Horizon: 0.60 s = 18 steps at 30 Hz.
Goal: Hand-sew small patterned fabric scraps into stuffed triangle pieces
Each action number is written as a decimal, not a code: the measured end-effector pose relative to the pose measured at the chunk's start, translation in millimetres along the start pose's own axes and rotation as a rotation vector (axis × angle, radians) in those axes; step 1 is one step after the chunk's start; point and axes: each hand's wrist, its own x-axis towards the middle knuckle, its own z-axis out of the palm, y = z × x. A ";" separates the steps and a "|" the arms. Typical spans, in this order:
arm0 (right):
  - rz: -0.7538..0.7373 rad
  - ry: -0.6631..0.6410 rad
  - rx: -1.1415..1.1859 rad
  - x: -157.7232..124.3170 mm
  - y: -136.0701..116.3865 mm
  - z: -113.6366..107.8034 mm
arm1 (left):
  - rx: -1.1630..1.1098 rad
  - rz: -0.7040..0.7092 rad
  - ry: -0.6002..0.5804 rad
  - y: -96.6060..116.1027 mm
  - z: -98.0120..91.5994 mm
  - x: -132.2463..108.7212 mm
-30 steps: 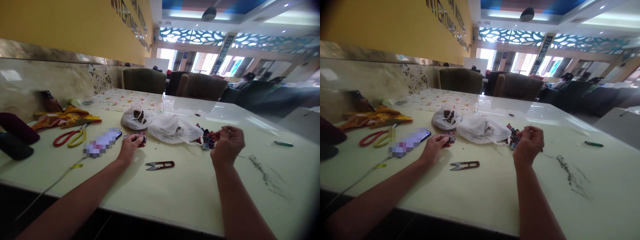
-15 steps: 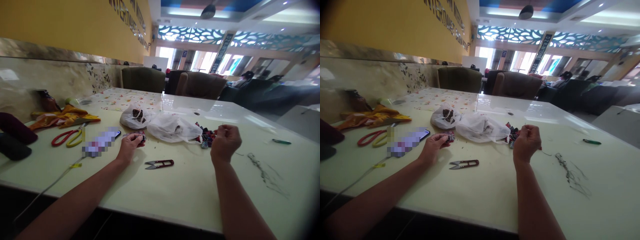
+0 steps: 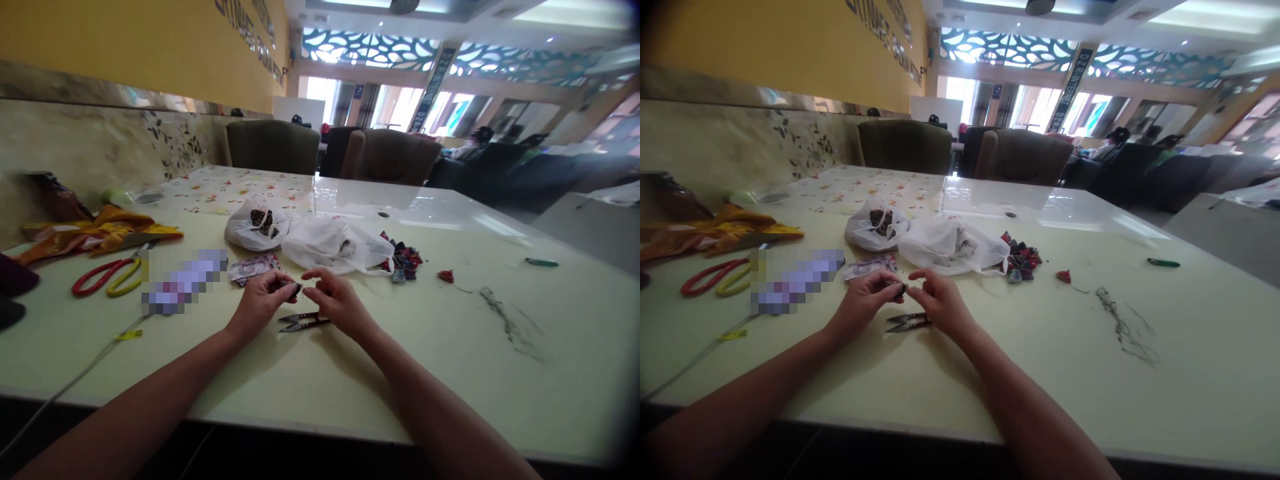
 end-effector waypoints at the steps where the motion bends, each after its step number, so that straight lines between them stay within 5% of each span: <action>1: -0.007 -0.008 -0.002 -1.3 0.1 3.4 | 0.010 0.005 -0.023 0.9 0.6 -0.8; 9: -0.048 0.007 0.034 -3.9 2.7 5.2 | -0.046 -0.071 -0.096 7.0 3.3 -3.6; 15: -0.017 0.072 0.013 -5.5 0.0 5.1 | -0.070 -0.088 -0.003 2.9 0.8 -1.0; 18: -0.132 0.162 -0.107 -6.6 -6.7 2.1 | -0.089 -0.102 0.045 0.1 -1.0 0.3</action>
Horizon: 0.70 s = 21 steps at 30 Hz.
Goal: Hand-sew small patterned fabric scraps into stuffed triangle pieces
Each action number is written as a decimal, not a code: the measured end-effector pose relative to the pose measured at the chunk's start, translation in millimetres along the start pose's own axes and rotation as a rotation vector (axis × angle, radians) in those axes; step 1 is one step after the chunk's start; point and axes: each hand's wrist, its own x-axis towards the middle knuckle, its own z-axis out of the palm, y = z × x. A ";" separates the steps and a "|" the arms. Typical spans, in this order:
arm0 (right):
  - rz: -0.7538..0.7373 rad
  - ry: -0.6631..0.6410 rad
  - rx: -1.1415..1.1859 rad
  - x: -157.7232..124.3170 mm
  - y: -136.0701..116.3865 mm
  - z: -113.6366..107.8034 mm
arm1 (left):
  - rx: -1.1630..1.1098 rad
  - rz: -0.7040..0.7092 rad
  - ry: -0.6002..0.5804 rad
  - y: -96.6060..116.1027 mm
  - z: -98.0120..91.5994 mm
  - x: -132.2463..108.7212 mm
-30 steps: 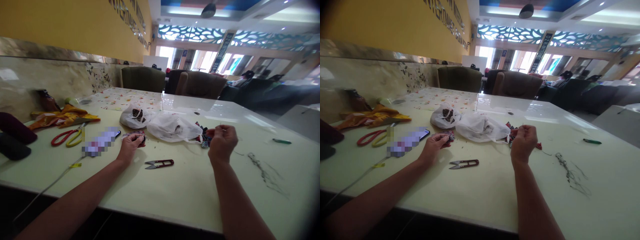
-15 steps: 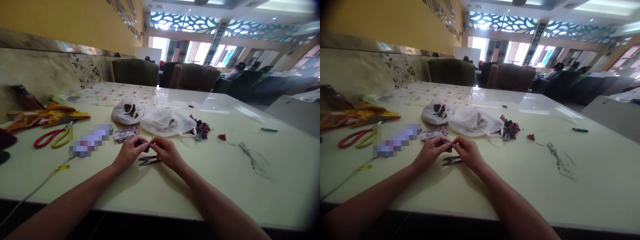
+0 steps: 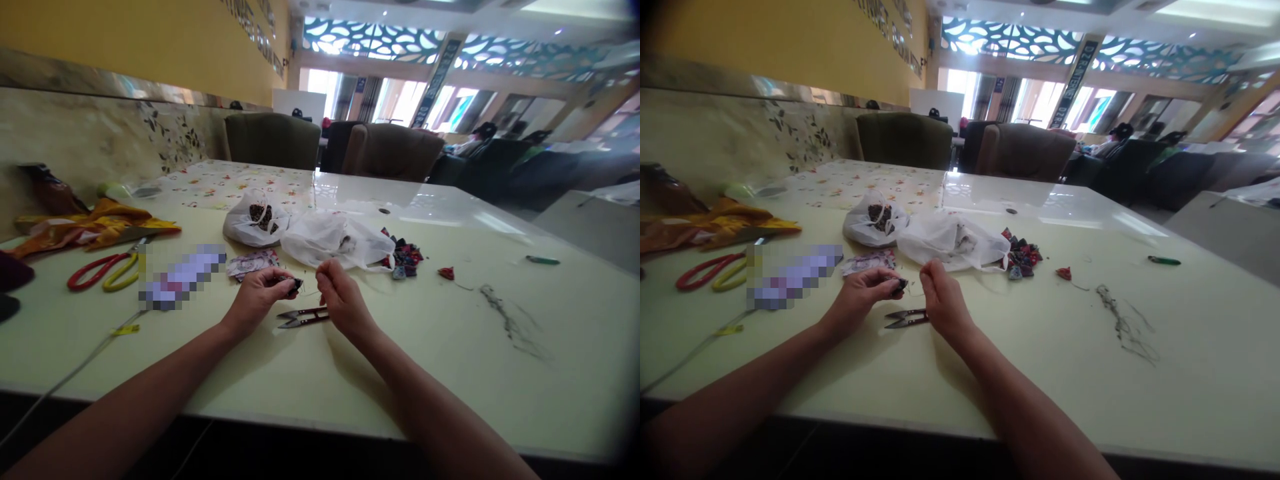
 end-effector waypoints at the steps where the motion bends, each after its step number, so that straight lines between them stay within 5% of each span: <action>1: -0.062 0.015 -0.054 0.2 -2.4 -1.3 | -0.003 -0.002 0.006 -0.6 -0.5 0.3; 4: -0.173 0.018 -0.169 0.3 -7.2 -3.8 | -0.008 -0.007 0.009 -1.8 -1.1 0.8; 21: -0.167 -0.021 -0.242 -0.2 -3.5 -4.0 | -0.033 -0.006 0.020 -2.1 -0.6 0.0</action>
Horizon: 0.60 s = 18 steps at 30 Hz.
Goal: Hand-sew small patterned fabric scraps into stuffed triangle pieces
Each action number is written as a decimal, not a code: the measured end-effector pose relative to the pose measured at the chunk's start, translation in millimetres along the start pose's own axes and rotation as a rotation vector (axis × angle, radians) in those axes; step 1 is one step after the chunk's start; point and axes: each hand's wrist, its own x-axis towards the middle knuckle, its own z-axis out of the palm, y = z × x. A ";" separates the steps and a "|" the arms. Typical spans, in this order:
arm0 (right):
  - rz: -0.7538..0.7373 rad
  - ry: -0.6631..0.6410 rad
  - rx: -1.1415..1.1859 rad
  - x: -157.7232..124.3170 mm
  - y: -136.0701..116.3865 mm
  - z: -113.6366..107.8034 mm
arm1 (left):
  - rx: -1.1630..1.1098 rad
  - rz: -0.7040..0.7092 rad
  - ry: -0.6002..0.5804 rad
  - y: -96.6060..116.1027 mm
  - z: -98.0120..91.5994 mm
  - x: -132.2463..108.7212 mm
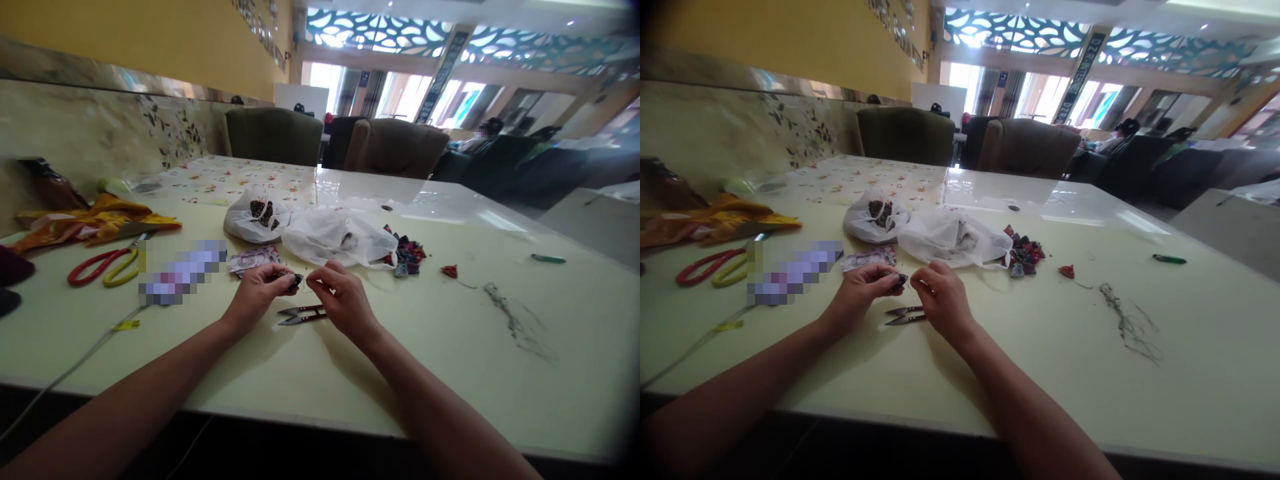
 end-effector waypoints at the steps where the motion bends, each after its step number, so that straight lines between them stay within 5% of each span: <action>1: 0.000 -0.003 -0.001 0.0 0.4 0.0 | 0.001 0.000 0.000 0.0 -0.1 0.0; 18: -0.022 0.009 0.000 -1.2 -1.9 2.8 | 0.139 0.087 -0.019 4.5 2.9 -3.1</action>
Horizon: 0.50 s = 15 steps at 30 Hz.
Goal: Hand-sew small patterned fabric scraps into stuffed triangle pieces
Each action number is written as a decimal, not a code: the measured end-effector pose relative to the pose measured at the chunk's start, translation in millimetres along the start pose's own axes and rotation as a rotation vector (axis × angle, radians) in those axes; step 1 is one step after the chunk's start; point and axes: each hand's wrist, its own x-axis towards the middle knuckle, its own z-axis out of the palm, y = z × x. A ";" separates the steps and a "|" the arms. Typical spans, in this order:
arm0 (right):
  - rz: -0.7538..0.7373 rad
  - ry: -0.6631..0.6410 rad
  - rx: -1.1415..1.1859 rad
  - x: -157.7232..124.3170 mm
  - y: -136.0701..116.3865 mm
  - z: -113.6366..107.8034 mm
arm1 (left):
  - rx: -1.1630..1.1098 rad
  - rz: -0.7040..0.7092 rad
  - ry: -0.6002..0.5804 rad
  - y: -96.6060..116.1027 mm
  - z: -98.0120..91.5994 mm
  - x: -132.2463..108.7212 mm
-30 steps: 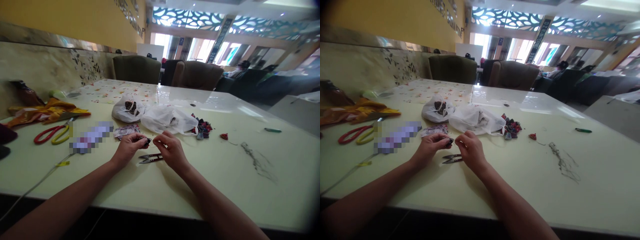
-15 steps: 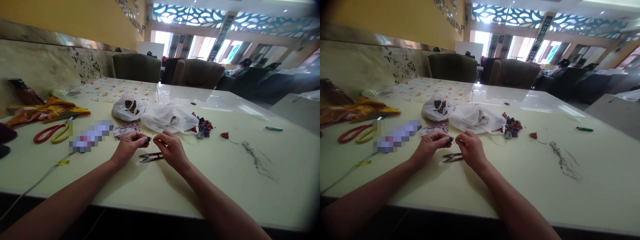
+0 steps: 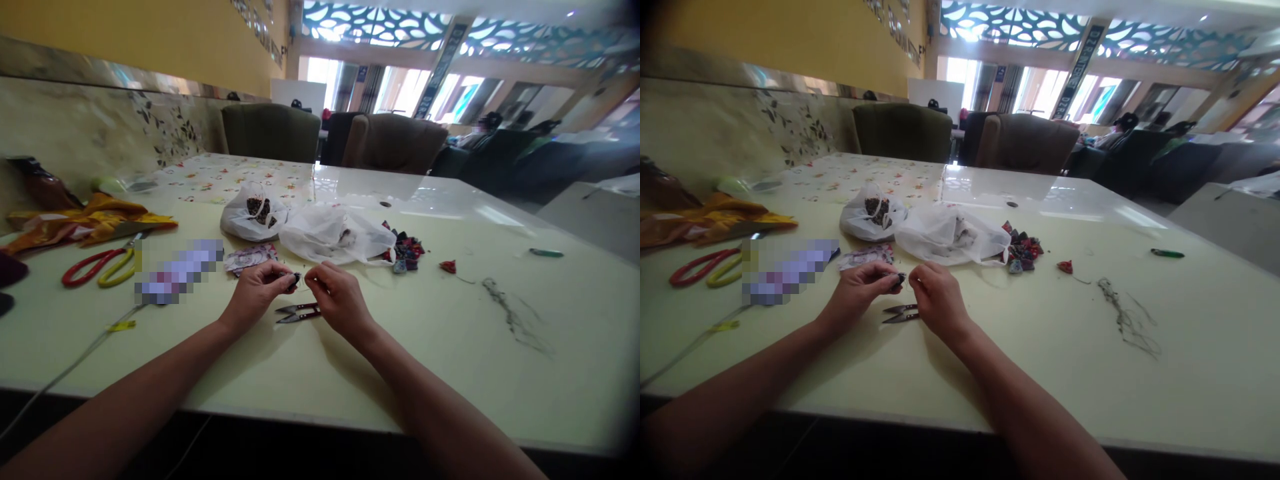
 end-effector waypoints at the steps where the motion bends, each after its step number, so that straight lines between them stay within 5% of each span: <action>1: 0.000 0.003 -0.001 -0.3 0.6 0.6 | 0.008 0.005 -0.005 0.1 -0.1 -0.1; 15: -0.002 0.017 -0.002 -3.8 4.6 9.3 | 0.107 0.161 -0.036 -2.9 -0.6 0.7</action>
